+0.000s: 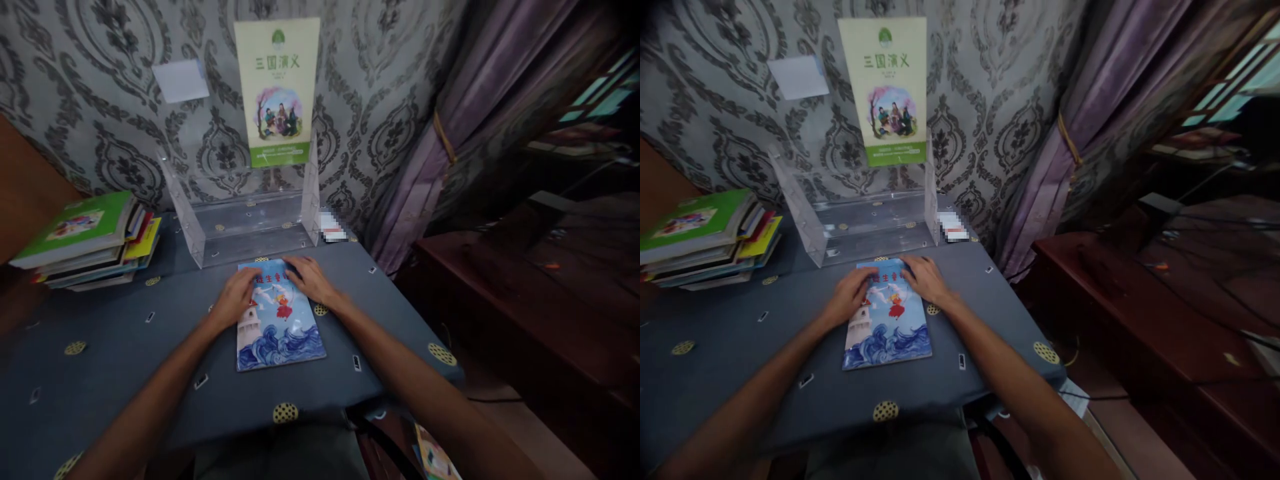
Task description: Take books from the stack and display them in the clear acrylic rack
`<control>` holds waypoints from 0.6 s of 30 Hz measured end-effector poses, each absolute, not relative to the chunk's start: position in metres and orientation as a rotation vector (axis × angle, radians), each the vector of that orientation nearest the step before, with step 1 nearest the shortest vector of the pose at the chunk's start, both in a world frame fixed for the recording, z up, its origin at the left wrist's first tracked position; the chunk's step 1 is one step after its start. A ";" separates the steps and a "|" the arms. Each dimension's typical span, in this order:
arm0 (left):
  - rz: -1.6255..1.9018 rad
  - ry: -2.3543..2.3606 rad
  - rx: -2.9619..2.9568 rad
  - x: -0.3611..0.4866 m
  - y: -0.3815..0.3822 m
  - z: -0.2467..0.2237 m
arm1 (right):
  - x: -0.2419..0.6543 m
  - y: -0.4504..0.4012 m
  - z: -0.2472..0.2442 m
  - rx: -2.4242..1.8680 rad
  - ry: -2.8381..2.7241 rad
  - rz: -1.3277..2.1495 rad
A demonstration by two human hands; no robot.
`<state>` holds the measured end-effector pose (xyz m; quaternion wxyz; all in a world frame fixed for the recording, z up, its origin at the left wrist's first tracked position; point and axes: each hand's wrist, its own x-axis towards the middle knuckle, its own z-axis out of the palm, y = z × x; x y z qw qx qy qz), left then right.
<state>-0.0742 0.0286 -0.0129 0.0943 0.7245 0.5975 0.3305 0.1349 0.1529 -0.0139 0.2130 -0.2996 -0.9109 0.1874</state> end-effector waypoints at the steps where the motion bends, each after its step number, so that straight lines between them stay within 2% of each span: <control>1: 1.008 1.852 2.114 -0.086 0.033 -0.016 | 0.133 0.149 -0.009 -0.841 -2.575 0.466; 6: 1.017 1.824 2.077 -0.112 0.039 -0.022 | 0.104 0.120 0.011 -0.598 -2.749 0.426; 10: 1.024 1.765 2.058 -0.113 0.038 -0.022 | 0.077 0.085 0.007 -0.327 -2.787 0.447; 18: 1.051 1.754 2.060 -0.115 0.038 -0.024 | 0.099 0.007 -0.012 -0.239 -2.813 0.296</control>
